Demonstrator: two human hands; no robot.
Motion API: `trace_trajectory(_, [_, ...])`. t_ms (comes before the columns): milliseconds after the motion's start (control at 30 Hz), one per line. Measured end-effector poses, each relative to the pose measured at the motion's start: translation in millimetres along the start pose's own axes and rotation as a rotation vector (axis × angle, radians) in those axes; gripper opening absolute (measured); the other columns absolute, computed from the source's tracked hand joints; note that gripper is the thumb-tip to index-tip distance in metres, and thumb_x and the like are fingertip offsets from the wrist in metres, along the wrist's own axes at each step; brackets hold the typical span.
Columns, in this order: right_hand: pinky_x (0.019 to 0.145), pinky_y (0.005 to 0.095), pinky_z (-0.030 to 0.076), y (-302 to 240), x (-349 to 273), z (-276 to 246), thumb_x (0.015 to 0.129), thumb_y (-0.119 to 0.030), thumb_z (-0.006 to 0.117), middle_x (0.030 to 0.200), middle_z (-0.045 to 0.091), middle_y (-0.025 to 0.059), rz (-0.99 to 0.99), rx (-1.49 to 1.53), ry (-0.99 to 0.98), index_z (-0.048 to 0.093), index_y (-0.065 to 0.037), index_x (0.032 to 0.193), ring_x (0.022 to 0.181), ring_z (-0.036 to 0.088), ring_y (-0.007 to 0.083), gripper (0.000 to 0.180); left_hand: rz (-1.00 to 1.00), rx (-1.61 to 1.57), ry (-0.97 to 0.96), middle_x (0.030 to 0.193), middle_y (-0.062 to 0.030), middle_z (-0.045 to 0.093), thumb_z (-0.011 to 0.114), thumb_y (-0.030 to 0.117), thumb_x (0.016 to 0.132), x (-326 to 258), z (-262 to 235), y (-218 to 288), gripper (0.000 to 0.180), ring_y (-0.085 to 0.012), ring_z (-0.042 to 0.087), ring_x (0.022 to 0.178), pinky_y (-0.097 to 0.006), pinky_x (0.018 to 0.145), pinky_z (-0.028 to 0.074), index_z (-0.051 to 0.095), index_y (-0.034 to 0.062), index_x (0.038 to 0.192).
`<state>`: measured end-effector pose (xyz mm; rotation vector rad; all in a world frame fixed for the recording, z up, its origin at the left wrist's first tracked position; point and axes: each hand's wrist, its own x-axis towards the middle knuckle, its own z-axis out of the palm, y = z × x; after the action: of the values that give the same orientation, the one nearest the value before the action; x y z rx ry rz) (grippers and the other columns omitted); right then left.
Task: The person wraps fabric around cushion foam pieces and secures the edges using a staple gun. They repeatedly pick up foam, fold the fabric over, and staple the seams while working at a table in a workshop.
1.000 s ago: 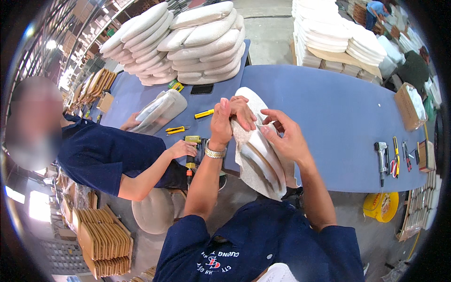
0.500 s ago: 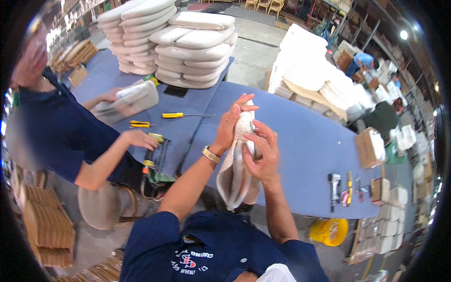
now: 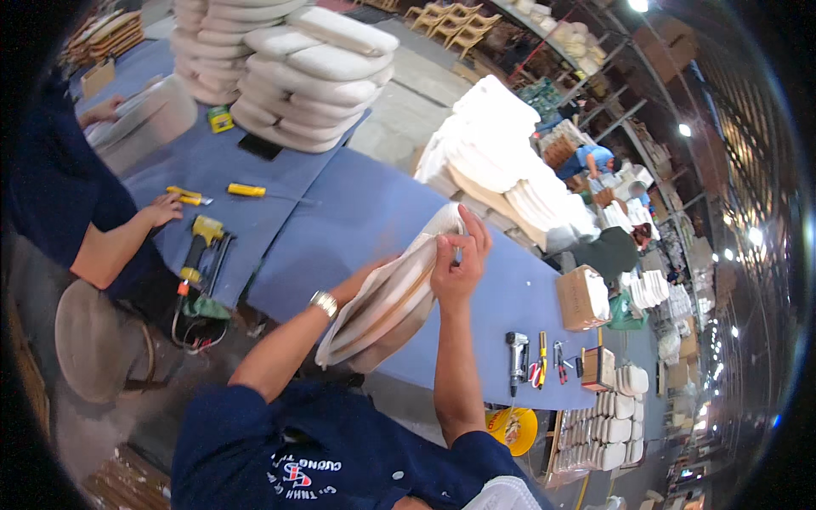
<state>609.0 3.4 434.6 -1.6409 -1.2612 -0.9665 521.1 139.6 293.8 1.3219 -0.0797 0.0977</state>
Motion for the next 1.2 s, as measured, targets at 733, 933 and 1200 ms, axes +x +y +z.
trace_trajectory(733, [0.071,0.0284,0.046,68.9,-247.6,-124.4,0.107,-0.018,0.052,0.094,0.059,0.0044,1.115,0.068,0.510,0.051,-0.006,0.092,0.083,0.053,0.0119,0.020,0.507,0.643,0.919,0.080,-0.0139,0.076,0.057,0.033,0.105,-24.5,-2.8,145.8,0.035,-0.0148,0.069,0.061,-0.031,0.057,0.051,0.081,0.0081,0.103])
trace_trajectory(933, [0.083,0.0317,0.050,16.1,-279.8,-56.3,0.107,-0.026,0.057,0.098,0.067,0.0059,1.408,0.504,0.160,0.063,-0.001,0.102,0.088,0.060,0.0152,0.026,0.602,0.726,0.586,0.058,-0.0080,0.063,0.055,0.029,0.107,39.6,12.1,127.2,0.040,-0.0103,0.053,0.053,-0.032,0.052,0.040,0.082,0.0045,0.092])
trace_trajectory(1200, [0.094,0.0394,0.051,-34.9,-69.2,-66.0,0.087,-0.027,0.081,0.120,0.060,0.0134,0.611,0.479,-0.150,0.058,0.000,0.122,0.111,0.060,0.0243,0.050,0.505,0.706,0.444,0.064,-0.0030,0.065,0.051,0.029,0.109,55.8,25.9,131.8,0.042,-0.0069,0.052,0.056,-0.028,0.053,0.041,0.081,0.0013,0.098])
